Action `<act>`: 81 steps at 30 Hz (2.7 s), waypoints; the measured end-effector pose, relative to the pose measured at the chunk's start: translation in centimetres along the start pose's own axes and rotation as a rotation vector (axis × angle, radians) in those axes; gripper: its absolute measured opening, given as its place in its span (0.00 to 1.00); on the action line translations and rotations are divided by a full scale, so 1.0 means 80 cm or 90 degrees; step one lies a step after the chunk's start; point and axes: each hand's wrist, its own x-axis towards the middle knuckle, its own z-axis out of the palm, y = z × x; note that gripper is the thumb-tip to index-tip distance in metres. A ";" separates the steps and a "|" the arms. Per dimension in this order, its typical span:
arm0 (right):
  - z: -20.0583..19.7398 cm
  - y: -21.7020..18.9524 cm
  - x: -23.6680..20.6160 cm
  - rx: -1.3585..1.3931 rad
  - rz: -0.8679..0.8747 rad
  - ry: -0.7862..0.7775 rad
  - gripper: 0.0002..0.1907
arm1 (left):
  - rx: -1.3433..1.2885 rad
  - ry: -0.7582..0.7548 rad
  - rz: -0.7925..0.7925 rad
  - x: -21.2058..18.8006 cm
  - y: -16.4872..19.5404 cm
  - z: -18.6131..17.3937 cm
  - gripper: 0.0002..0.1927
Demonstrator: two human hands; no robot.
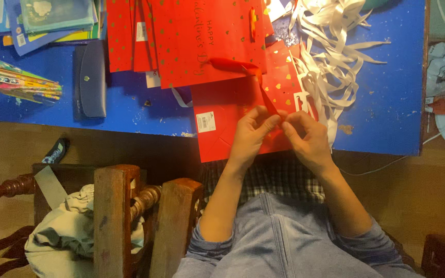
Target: The person ties red ribbons onto the handles of red gift bags. They repeatedly thread the ribbon through the handle, pull it taut, and tie a knot to secure it. The person works on multiple bags in succession, stacking completed bags on the table.
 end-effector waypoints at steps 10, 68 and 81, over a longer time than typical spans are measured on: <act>-0.008 -0.025 0.007 -0.260 -0.051 -0.128 0.07 | 0.031 0.060 0.190 0.001 0.053 0.020 0.07; -0.021 -0.002 0.054 0.017 0.116 -0.080 0.14 | 0.415 0.051 -0.126 0.049 0.015 -0.016 0.14; -0.012 0.014 0.066 -0.192 0.018 -0.090 0.14 | 0.400 -0.011 -0.133 0.050 0.015 -0.021 0.18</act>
